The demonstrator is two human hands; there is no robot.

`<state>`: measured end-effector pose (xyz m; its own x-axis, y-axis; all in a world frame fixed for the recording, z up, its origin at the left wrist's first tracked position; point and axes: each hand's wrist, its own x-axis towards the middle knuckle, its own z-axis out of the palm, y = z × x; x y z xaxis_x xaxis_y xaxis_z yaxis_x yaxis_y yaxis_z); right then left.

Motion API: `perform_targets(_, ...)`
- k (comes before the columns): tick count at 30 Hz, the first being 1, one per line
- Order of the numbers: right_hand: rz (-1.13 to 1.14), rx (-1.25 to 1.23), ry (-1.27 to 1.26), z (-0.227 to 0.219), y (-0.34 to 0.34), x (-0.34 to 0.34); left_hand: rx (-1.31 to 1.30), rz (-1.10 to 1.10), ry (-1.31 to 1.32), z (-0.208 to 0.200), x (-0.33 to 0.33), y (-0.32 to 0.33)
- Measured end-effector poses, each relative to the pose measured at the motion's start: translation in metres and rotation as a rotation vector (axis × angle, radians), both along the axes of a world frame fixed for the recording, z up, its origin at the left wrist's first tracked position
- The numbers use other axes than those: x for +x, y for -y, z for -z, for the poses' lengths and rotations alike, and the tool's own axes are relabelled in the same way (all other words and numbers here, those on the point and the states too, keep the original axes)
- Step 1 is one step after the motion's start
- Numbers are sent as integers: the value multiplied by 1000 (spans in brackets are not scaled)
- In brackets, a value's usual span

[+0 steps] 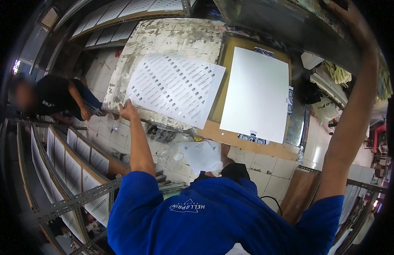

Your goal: The person performs screen printing by placing a sheet of paper on a base, lowering a mesh frame, and using a squeegee to spread ink before lifting the frame and setting the paper aside.

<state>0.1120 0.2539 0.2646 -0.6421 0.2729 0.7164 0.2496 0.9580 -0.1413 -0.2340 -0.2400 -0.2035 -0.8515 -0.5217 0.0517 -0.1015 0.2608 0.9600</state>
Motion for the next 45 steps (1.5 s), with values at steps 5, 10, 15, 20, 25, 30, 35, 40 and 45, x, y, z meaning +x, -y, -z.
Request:
perform_targets(5, -215, -198, 128, 25, -43, 16, -66, 248, -360, -41, 55, -53)
perform_targets(10, -164, -99, 114, 76, 38, 44, 611, 957, -327, -174, 194, -161)
perform_targets(15, -122, -85, 177, 181, 97, 92, 931, 1116, -150, -192, 275, -175)
perform_targets(20, -194, -493, 185, 272, 116, 97, 691, 1073, 173, -92, 306, -128)
perform_targets(25, -122, -570, 642, 364, 119, 103, -126, 1064, -133, -6, 304, -110)
perform_targets(30, -18, -422, 788, 402, 128, 92, -389, 974, -196, 27, 304, -103)
perform_targets(35, -48, -378, 548, 427, 64, 47, -446, 993, -181, 20, 305, -104)
perform_targets(40, -2, -292, 488, 433, -19, -21, -499, 1016, -106, 14, 302, -105)
perform_targets(45, 6, -226, 444, 444, -106, -90, -554, 1013, -93, 17, 304, -99)
